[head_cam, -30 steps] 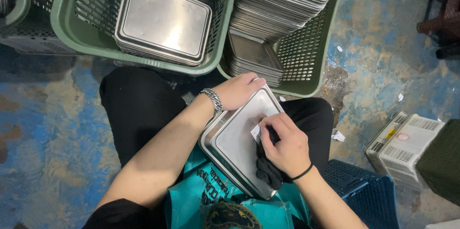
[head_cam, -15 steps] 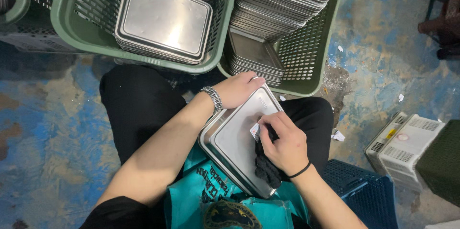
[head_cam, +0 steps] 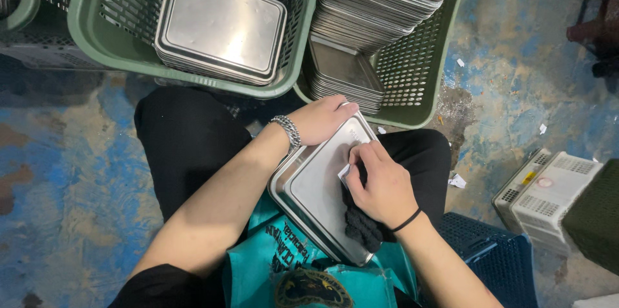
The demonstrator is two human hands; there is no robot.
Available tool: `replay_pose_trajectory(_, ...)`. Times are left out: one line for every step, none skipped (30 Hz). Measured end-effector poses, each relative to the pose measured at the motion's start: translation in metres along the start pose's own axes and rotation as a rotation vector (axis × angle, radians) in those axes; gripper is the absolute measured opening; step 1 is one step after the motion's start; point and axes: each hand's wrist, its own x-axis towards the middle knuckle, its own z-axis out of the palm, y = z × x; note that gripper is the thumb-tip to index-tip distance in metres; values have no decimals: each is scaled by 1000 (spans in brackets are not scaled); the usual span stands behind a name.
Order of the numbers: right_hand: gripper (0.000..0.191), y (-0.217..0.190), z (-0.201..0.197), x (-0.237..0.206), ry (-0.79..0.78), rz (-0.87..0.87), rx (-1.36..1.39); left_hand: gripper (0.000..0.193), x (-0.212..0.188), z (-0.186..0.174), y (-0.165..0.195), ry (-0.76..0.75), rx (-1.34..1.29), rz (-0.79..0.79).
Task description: The person sits on the floor and wipes stainless steel tray lids one at a time with a black cloth, peels small adhesive labels off some lids, and stacks the wiped lids into a green plastic basket.
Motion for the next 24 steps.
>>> replay_pose_trajectory(11,1,0,-1,0,-14,-3,55,0,0,1,-2,-8,-4)
replay_pose_trajectory(11,2,-1,-2,1,-29,-6,55,-1,-1,3,-2,-16,-7)
replay_pose_trajectory(11,4,-2,-3,2,-41,3,55,-1,-1,5,-3,-25,-11)
replay_pose_trajectory(11,5,-3,-4,3,-53,14,55,-2,-2,6,-6,-21,-7)
replay_pose_trajectory(11,6,-4,-5,6,-66,23,55,-2,-2,7,-7,-17,-1)
replay_pose_trajectory(13,7,-4,-7,54,-80,80,55,-2,-2,8,-7,-13,6)
replay_pose_trajectory(15,7,-5,-8,100,-93,137,55,-2,-2,8,-14,-11,-12)
replay_pose_trajectory(17,7,-5,-9,145,-105,194,56,-2,-2,8,-22,-8,-29)
replay_pose_trajectory(18,7,-4,-9,165,-103,202,56,-2,-2,8,-30,-7,-47)
replay_pose_trajectory(20,6,-3,-10,185,-100,210,56,-2,-2,7,-17,-11,-30)
replay_pose_trajectory(21,5,-2,-10,204,-97,218,57,-1,-1,6,-6,-16,-13)
replay_pose_trajectory(21,4,-1,-10,199,-92,192,57,0,0,5,3,-19,4)
replay_pose_trajectory(20,2,0,-10,197,-88,165,57,0,1,3,1,-5,7)
replay_pose_trajectory(20,1,0,-10,197,-85,137,57,1,1,2,-2,10,13)
replay_pose_trajectory(20,0,0,-9,191,-98,103,57,2,1,1,-2,25,18)
replay_pose_trajectory(21,-1,0,-9,183,-113,69,57,3,2,0,2,19,35)
replay_pose_trajectory(22,-2,0,-8,175,-130,36,57,3,2,-1,8,13,52)
replay_pose_trajectory(21,-3,0,-8,169,-136,29,57,3,1,-2,14,4,69)
replay_pose_trajectory(21,-4,-1,-7,162,-142,22,57,2,1,-2,5,11,47)
replay_pose_trajectory(21,-5,-1,-6,154,-147,15,57,2,1,-2,-5,18,24)
replay_pose_trajectory(22,-6,-1,-5,144,-145,7,56,1,0,-2,-16,25,-1)
replay_pose_trajectory(22,-6,-1,-5,134,-144,-1,56,0,0,-2,-18,22,-1)
replay_pose_trajectory(23,-7,-1,-5,125,-141,-9,56,-1,-1,-2,-20,19,-1)
replay_pose_trajectory(23,-7,0,-5,118,-140,-13,56,-1,-1,-2,-23,17,1)
